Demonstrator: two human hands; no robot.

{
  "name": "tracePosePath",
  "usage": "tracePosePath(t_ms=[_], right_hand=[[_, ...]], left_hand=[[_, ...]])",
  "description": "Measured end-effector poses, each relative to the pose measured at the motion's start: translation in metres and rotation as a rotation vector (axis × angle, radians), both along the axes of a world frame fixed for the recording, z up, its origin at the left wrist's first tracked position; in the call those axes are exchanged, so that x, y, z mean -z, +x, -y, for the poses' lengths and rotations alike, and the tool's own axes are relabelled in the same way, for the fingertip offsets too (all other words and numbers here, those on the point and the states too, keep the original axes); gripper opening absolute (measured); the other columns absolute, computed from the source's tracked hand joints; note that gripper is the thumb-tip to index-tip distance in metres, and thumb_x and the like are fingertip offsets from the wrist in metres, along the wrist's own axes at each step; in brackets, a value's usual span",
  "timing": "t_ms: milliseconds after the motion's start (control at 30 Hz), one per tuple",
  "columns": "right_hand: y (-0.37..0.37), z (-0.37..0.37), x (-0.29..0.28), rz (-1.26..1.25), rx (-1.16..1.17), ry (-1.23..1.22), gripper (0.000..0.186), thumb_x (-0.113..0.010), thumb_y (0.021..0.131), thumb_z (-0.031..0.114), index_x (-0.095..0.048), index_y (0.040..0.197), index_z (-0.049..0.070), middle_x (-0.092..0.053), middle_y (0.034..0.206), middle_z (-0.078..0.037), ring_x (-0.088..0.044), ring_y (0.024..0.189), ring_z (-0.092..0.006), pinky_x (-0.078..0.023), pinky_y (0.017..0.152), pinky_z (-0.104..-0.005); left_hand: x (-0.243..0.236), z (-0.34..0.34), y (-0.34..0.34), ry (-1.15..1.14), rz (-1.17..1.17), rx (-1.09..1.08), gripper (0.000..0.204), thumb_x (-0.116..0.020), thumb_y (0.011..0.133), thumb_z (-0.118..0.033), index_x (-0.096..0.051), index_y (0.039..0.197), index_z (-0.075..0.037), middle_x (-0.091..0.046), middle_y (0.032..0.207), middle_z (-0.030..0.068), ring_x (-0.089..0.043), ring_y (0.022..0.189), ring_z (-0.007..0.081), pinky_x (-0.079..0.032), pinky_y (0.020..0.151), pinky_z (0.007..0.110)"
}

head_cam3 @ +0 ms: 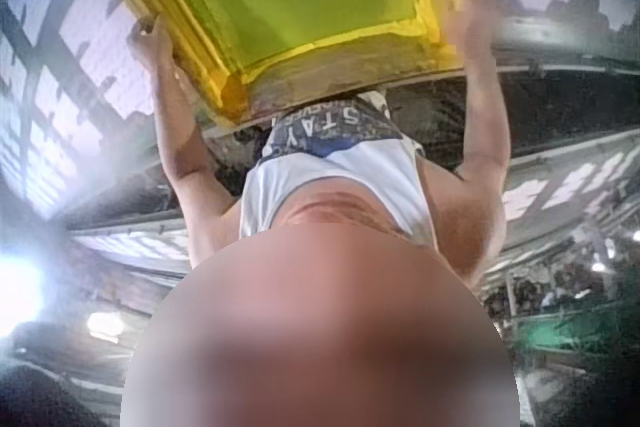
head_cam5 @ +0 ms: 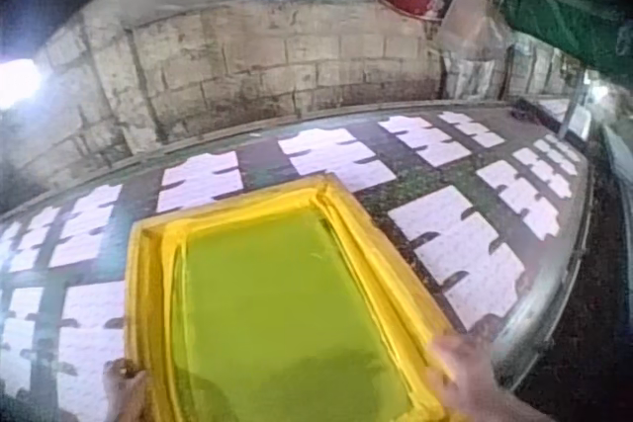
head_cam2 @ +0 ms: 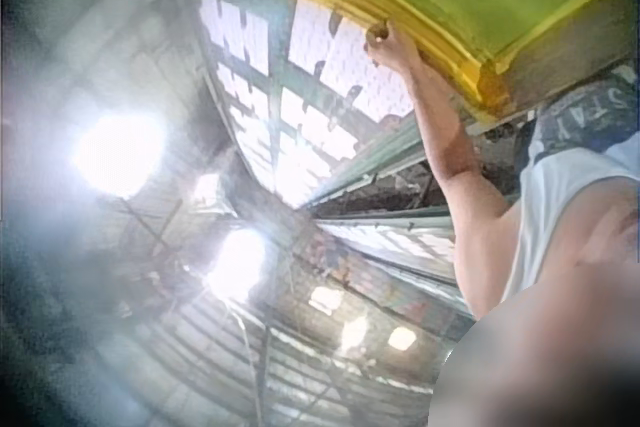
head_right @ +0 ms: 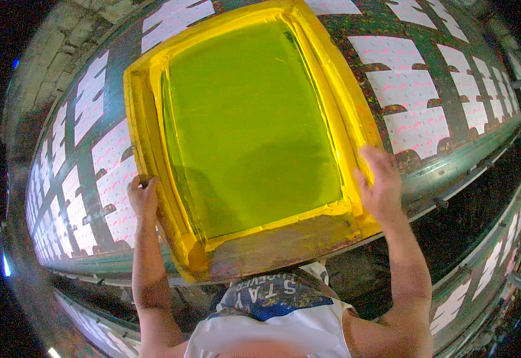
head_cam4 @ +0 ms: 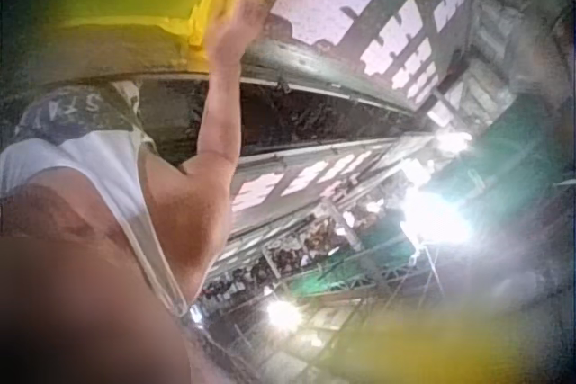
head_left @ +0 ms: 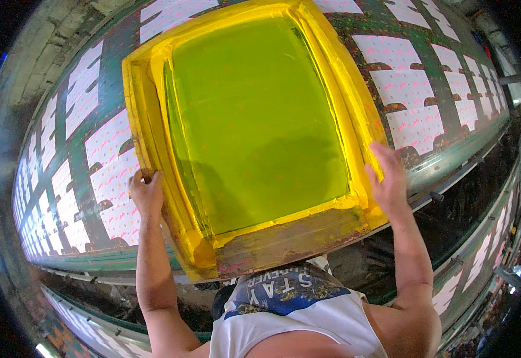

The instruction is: The person holds a yellow screen-printing frame over a conveyor belt and repeatedly uses a squeegee to pull green ink across the mesh. The person moves the frame along the belt and continues the same squeegee strokes throughout the clip.

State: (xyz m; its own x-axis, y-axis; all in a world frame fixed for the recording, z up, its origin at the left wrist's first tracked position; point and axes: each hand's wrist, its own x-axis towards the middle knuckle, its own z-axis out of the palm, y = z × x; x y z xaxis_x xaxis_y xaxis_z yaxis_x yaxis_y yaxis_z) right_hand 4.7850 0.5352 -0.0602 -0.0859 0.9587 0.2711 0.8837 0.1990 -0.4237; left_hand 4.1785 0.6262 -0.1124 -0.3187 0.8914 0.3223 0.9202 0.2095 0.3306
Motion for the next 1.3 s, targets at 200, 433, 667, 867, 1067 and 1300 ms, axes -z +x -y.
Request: tracePosePath(t_ms=[200, 433, 667, 867, 1067, 1300], right_hand=[[-0.071, 0.079, -0.022, -0.055, -0.708, -0.112, 0.047, -0.082, 0.092, 0.029, -0.076, 0.137, 0.015, -0.072, 0.135, -0.011, -0.068, 0.128, -0.0329, -0.057, 0.108, -0.0476], [-0.096, 0.108, -0.029, 0.138, -0.704, -0.130, 0.041, -0.068, 0.097, 0.025, -0.076, 0.136, 0.015, -0.072, 0.135, -0.011, -0.069, 0.124, -0.0320, -0.056, 0.108, -0.0462], [-0.143, 0.092, -0.041, 0.231, -0.648, -0.071, 0.040, -0.067, 0.097, 0.021, -0.076, 0.136, 0.013, -0.072, 0.124, -0.010, -0.071, 0.115, -0.0293, -0.059, 0.100, -0.0439], [-0.188, 0.055, -0.046, 0.291, -0.556, -0.351, 0.040, -0.068, 0.090, 0.004, -0.081, 0.127, 0.011, -0.079, 0.111, -0.013, -0.078, 0.104, -0.0344, -0.062, 0.092, -0.0480], [-0.188, 0.075, -0.058, 0.323, -0.500, -0.428, 0.039, -0.067, 0.089, 0.002, -0.083, 0.123, 0.013, -0.080, 0.111, -0.013, -0.076, 0.109, -0.0354, -0.062, 0.096, -0.0475], [-0.195, 0.113, -0.030, 0.286, -0.455, -0.174, 0.051, -0.071, 0.084, -0.001, -0.081, 0.133, 0.011, -0.080, 0.123, -0.011, -0.076, 0.114, -0.0321, -0.061, 0.099, -0.0470]], left_hand=[[-0.009, -0.014, 0.000, -0.090, 0.472, -0.115, 0.025, -0.088, 0.087, -0.018, -0.080, 0.098, 0.003, -0.072, 0.077, 0.0079, -0.063, 0.069, 0.0195, -0.053, 0.072, 0.038], [0.009, -0.014, -0.009, 0.004, 0.375, -0.013, 0.023, -0.086, 0.089, -0.017, -0.080, 0.098, 0.003, -0.073, 0.080, 0.0103, -0.064, 0.074, 0.0209, -0.051, 0.072, 0.041], [0.015, -0.015, -0.003, 0.010, 0.278, -0.041, 0.033, -0.082, 0.085, -0.026, -0.075, 0.096, 0.005, -0.070, 0.100, 0.0233, -0.068, 0.099, 0.0447, -0.054, 0.088, 0.054], [0.004, -0.014, 0.008, 0.029, 0.295, -0.023, 0.032, -0.080, 0.084, -0.025, -0.076, 0.098, 0.004, -0.070, 0.102, 0.0247, -0.069, 0.102, 0.0469, -0.055, 0.091, 0.057], [0.002, -0.014, 0.013, 0.022, 0.277, -0.048, 0.035, -0.079, 0.087, -0.029, -0.077, 0.100, 0.004, -0.071, 0.105, 0.0258, -0.070, 0.105, 0.0477, -0.057, 0.094, 0.059], [-0.001, -0.017, 0.018, -0.007, 0.280, -0.091, 0.060, -0.078, 0.096, -0.055, -0.081, 0.100, 0.005, -0.072, 0.107, 0.0258, -0.071, 0.106, 0.0466, -0.058, 0.095, 0.058]])
